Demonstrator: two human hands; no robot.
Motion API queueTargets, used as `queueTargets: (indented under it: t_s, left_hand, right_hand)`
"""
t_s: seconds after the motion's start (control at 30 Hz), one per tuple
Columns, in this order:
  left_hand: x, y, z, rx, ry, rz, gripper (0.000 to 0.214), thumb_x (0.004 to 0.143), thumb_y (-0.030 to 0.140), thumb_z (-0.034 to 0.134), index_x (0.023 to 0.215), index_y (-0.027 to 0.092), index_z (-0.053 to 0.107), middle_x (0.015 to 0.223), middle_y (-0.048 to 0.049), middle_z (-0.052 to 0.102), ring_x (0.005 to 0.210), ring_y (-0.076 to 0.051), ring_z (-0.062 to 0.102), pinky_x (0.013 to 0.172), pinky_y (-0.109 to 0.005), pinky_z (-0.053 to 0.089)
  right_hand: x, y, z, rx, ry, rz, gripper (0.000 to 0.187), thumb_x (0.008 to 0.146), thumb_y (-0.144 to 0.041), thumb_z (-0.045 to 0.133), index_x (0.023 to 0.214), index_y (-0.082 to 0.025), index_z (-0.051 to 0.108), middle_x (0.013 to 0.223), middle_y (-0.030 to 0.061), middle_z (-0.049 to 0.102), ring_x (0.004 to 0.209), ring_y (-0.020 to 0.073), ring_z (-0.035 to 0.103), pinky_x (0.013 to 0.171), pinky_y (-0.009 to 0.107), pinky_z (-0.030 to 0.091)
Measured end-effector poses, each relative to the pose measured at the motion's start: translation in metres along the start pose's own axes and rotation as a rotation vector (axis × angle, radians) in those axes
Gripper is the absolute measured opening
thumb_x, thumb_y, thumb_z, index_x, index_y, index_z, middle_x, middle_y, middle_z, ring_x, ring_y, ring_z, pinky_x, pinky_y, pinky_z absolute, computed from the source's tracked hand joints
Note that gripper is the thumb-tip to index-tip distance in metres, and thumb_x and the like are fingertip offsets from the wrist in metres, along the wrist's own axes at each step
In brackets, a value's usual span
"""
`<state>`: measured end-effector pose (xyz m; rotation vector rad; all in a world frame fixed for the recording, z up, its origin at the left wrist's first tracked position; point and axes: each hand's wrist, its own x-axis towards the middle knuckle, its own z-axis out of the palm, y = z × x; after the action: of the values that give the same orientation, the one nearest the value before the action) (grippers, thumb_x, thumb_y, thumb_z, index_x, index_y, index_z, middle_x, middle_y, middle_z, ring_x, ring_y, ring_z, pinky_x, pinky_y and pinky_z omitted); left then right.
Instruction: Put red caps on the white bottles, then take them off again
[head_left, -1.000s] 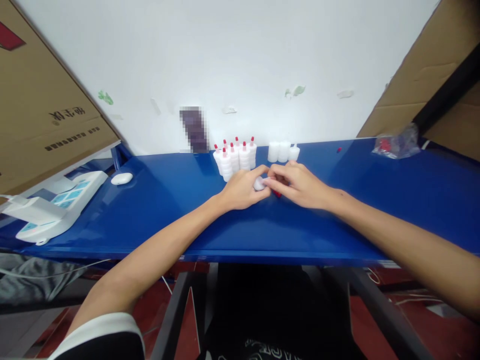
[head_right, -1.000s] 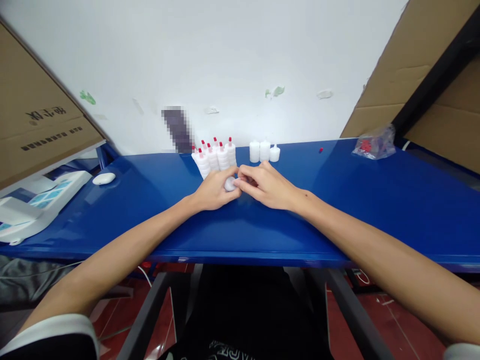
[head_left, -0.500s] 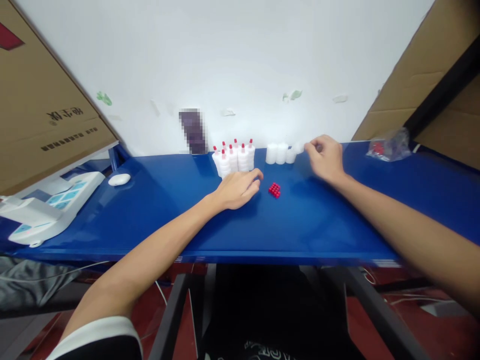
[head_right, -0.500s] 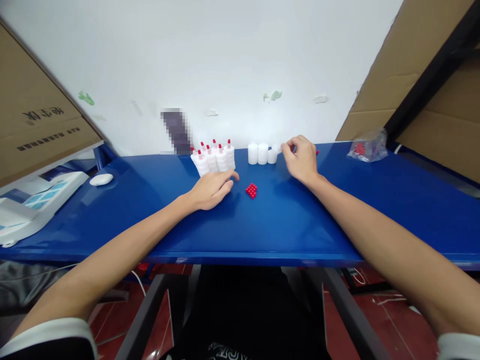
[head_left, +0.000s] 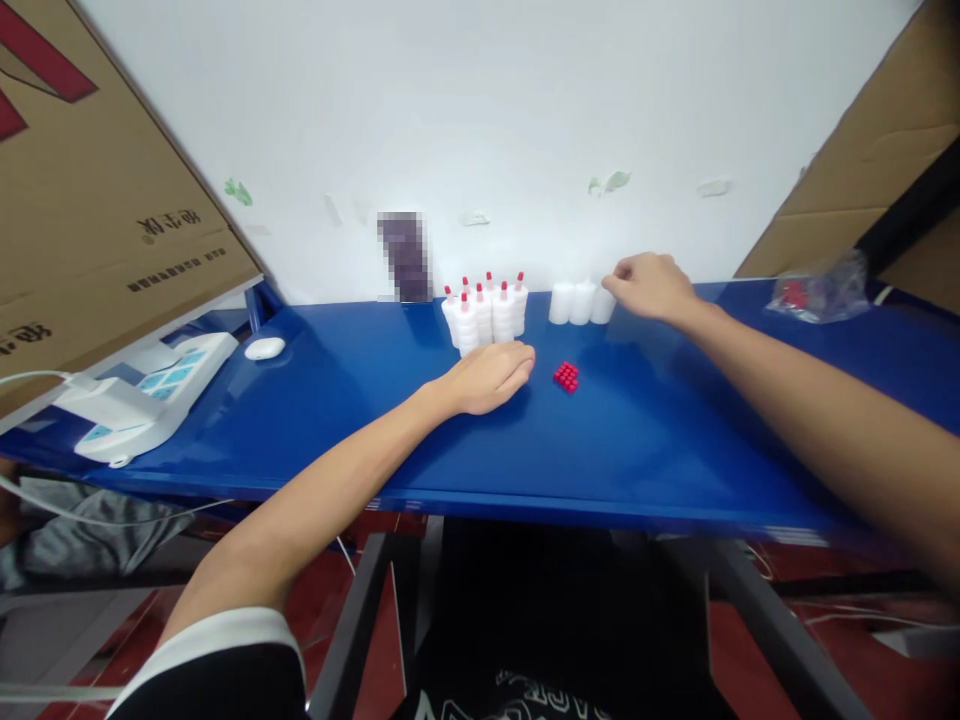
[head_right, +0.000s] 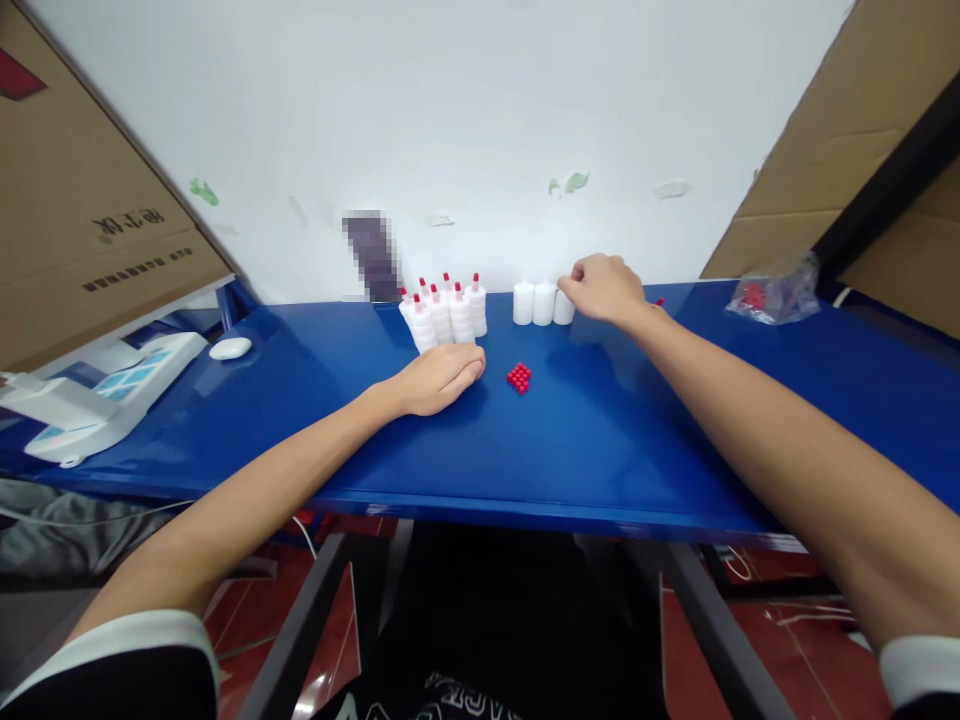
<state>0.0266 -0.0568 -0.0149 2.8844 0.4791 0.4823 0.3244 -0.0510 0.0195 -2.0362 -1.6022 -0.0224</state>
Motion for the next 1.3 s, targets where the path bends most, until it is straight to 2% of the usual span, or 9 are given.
queueTargets:
  t_s: [0.23,0.33,0.43,0.5,0.57,0.7,0.97,1.17,1.3]
  left_hand:
    - [0.000,0.002,-0.001,0.055,0.027,-0.046,0.033,0.102,0.030,0.030,0.078,0.020,0.050,0.080,-0.0043,0.062,0.071,-0.018,0.054,0.069,-0.033,0.040]
    - [-0.001,0.001,-0.002,0.039,0.063,-0.120,0.028,0.099,0.026,0.031,0.084,0.020,0.053,0.080,-0.0034,0.063,0.069,-0.018,0.054,0.068,-0.033,0.040]
    - [-0.002,-0.001,-0.001,0.047,0.108,-0.158,0.032,0.103,0.030,0.029,0.096,0.019,0.058,0.082,-0.0038,0.066,0.070,-0.019,0.056,0.067,-0.032,0.040]
    - [-0.001,-0.001,-0.001,0.057,0.140,-0.145,0.035,0.106,0.035,0.029,0.102,0.019,0.059,0.086,-0.0043,0.068,0.074,-0.019,0.058,0.067,-0.031,0.040]
    - [-0.001,0.000,0.000,0.054,0.176,-0.128,0.033,0.106,0.041,0.036,0.102,0.019,0.061,0.089,-0.0042,0.069,0.077,-0.019,0.059,0.068,-0.030,0.040]
    - [0.000,0.002,0.002,0.048,0.275,-0.110,0.027,0.099,0.044,0.052,0.098,0.019,0.063,0.090,-0.0033,0.069,0.075,-0.016,0.058,0.067,-0.028,0.040]
    - [0.003,0.001,0.007,0.027,0.384,0.010,0.023,0.100,0.038,0.047,0.094,0.019,0.061,0.085,-0.0035,0.065,0.075,-0.016,0.057,0.069,-0.029,0.043]
    - [0.004,0.005,0.004,0.019,0.273,0.042,0.022,0.098,0.037,0.047,0.089,0.020,0.057,0.083,-0.0033,0.065,0.074,-0.016,0.057,0.066,-0.029,0.042]
    - [0.004,0.006,0.002,0.062,0.262,0.049,0.019,0.097,0.032,0.045,0.087,0.019,0.056,0.078,-0.0023,0.064,0.069,-0.015,0.056,0.064,-0.028,0.042]
  right_hand:
    - [-0.004,-0.001,-0.009,-0.035,-0.066,0.005,0.019,0.082,-0.039,0.062,0.075,-0.022,0.066,0.081,0.0135,0.068,0.087,0.0319,0.060,0.074,0.042,0.044]
    - [-0.014,0.000,-0.016,0.035,0.046,-0.042,0.017,0.082,-0.032,0.060,0.070,-0.021,0.063,0.073,0.0111,0.064,0.077,0.0262,0.057,0.070,0.040,0.040]
    - [-0.034,-0.007,-0.021,0.171,0.186,-0.189,0.020,0.083,-0.024,0.055,0.063,-0.021,0.055,0.061,0.0049,0.056,0.064,0.0201,0.052,0.067,0.038,0.038]
    - [-0.052,-0.019,-0.021,0.237,0.128,-0.327,0.025,0.087,-0.028,0.054,0.063,-0.021,0.053,0.058,0.0022,0.052,0.061,0.0185,0.049,0.064,0.036,0.035]
    - [-0.069,-0.034,-0.017,0.271,-0.046,-0.477,0.035,0.093,-0.038,0.053,0.063,-0.021,0.053,0.057,0.0000,0.049,0.058,0.0160,0.044,0.062,0.034,0.033]
    - [-0.094,-0.061,-0.007,0.404,-0.305,-0.623,0.030,0.097,-0.046,0.057,0.083,-0.020,0.064,0.066,-0.0010,0.061,0.061,0.0152,0.051,0.063,0.031,0.036]
    - [-0.102,-0.071,-0.009,0.349,-0.345,-0.686,0.033,0.104,-0.045,0.046,0.083,-0.021,0.054,0.068,0.0001,0.059,0.062,0.0161,0.051,0.063,0.032,0.034]
    - [-0.101,-0.068,-0.010,0.285,-0.356,-0.779,0.032,0.105,-0.038,0.041,0.077,-0.023,0.044,0.070,0.0013,0.055,0.064,0.0172,0.050,0.063,0.033,0.033]
    - [-0.100,-0.066,-0.006,0.270,-0.351,-0.785,0.031,0.105,-0.036,0.040,0.077,-0.024,0.042,0.067,0.0003,0.054,0.060,0.0161,0.048,0.061,0.032,0.033]
